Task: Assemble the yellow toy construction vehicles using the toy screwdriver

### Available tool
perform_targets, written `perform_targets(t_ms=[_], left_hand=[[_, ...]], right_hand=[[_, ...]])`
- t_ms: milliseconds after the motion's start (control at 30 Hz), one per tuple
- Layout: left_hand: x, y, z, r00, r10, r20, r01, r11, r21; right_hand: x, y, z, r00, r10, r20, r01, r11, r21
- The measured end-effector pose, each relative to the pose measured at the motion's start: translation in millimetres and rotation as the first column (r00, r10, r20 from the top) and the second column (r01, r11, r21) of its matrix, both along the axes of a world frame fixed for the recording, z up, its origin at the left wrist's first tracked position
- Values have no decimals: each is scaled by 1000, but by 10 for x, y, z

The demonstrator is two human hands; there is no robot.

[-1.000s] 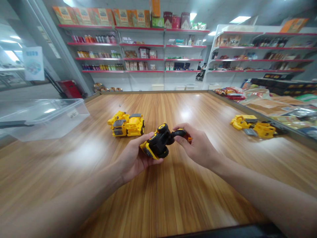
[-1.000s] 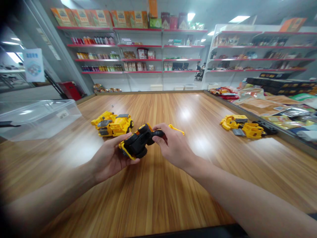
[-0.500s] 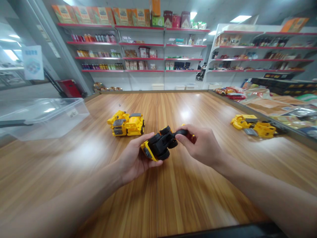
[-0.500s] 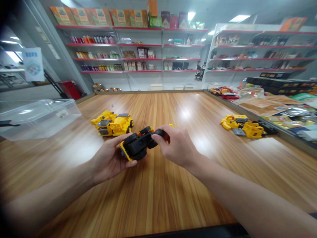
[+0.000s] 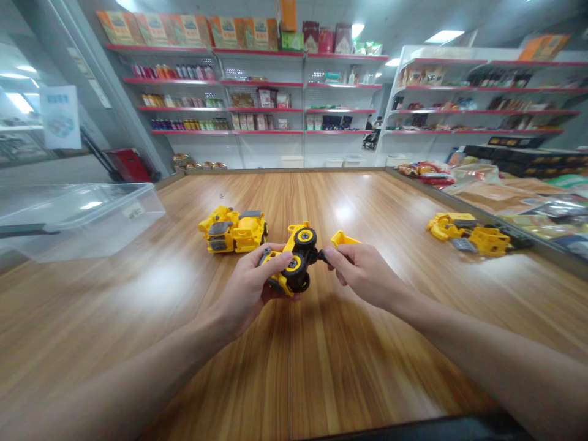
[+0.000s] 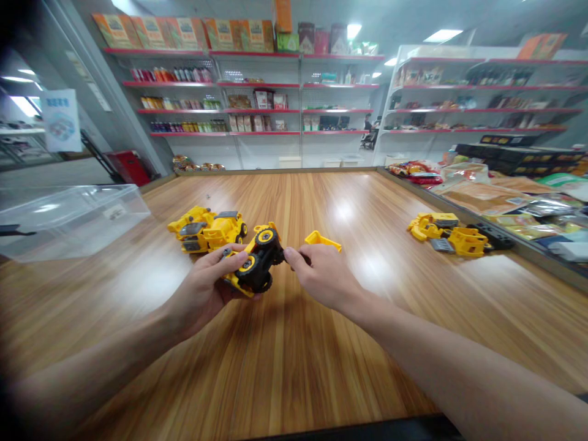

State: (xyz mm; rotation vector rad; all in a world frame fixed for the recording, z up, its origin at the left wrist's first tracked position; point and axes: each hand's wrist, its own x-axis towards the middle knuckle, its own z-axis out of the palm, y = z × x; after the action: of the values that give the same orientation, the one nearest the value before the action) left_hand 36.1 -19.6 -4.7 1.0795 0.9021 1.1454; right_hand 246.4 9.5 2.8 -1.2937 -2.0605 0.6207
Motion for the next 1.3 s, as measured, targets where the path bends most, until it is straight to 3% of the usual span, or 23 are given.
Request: perform_targets(t_ms=[67,133,200,367,567,600,667,767,867,933,1033,1133,1233,1300], left_hand=[[-5,-6,-3,1000,7,-17,-7,1000,29],[-13,-10,-8,999,9,-34,-7,998,55],[-23,-8,-17,998,19,-56,-15,997,81],[-40,8,-49,995,46,-92,-33,990,138],[-32,-6,-69,991,46,-123,-22,981,191],[-29,-10,-67,991,46,-129,-20,980,196],[-24,-15,-56,984,57,-170,-20,976,215],[-24,-12,-32,953,123,-277,-43,960,278],[-35,-3,-15,916,176,-360,-56,946,318],[-46,1,-15,879,178,-443,-25,944,329],[-57,-4,-33,785,172,-595,86,921,379],[-57,-14,-60,718,122,-685,262,864,429],[-57,-18,-84,689,69,-721,384,809,445],[-63,-19,-94,688,77,-721,389,800,457]], right_hand=[[-8,9,-16,988,-3,-154,-30,976,-214],[-16,10,-18,949,-46,-313,-99,896,-434],[-24,5,-10,893,-101,-439,-181,813,-553],[-13,-5,12,779,-170,-603,-319,721,-615],[16,5,24,722,-234,-651,-421,598,-682],[8,5,21,711,-244,-659,-423,601,-679],[-12,11,11,697,-263,-667,-378,656,-654],[-3,55,4,731,-258,-631,-180,819,-544],[112,162,50,780,-233,-581,90,960,-264],[234,255,112,765,-221,-605,227,972,-68],[406,380,191,727,-201,-657,320,945,64],[495,439,201,800,-244,-549,394,902,173],[501,433,164,880,-299,-368,389,899,199],[490,427,133,911,-323,-257,370,915,162]])
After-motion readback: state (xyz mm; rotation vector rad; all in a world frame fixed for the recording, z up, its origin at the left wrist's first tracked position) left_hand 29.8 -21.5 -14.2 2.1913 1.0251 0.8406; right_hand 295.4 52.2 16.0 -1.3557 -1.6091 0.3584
